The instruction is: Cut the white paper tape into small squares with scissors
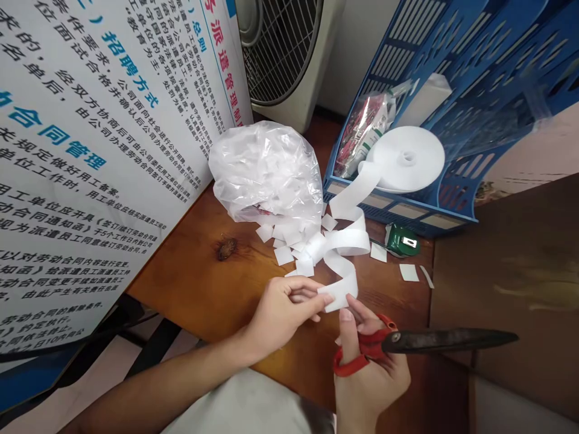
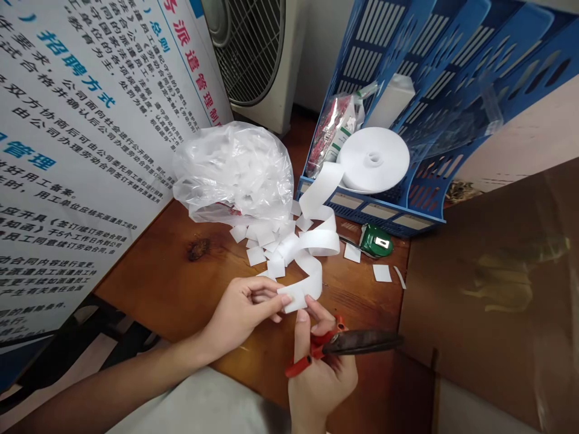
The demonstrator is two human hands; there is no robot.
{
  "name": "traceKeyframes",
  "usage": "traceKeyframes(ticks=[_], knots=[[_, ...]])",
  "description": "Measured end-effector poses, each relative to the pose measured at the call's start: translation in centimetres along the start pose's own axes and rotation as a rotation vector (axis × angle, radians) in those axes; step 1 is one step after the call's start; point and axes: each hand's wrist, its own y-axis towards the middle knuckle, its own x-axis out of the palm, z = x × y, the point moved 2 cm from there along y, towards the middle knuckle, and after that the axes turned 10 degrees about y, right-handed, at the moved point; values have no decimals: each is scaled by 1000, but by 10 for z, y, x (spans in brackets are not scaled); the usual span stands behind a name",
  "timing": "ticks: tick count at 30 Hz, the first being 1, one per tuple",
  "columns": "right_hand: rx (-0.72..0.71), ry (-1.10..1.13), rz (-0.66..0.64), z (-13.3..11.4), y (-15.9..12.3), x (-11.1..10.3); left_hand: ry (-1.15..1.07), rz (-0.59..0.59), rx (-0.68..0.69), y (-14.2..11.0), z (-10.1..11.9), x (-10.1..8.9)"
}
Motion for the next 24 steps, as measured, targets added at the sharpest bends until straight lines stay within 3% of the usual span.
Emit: traceKeyframes(ticks=[3,13,17,24], knots=[[-38,-27,-24,1,-3,0,11,17,11,2,0,0],[88,-57,-3,-5,-3,4,56,12,22,5,-2,-4],[59,-31,-37,-2,-4,4,86,-30,5,7,-3,-8],[144,-19,-151,7,3,-16,236,-22,-40,7,-9,-29]])
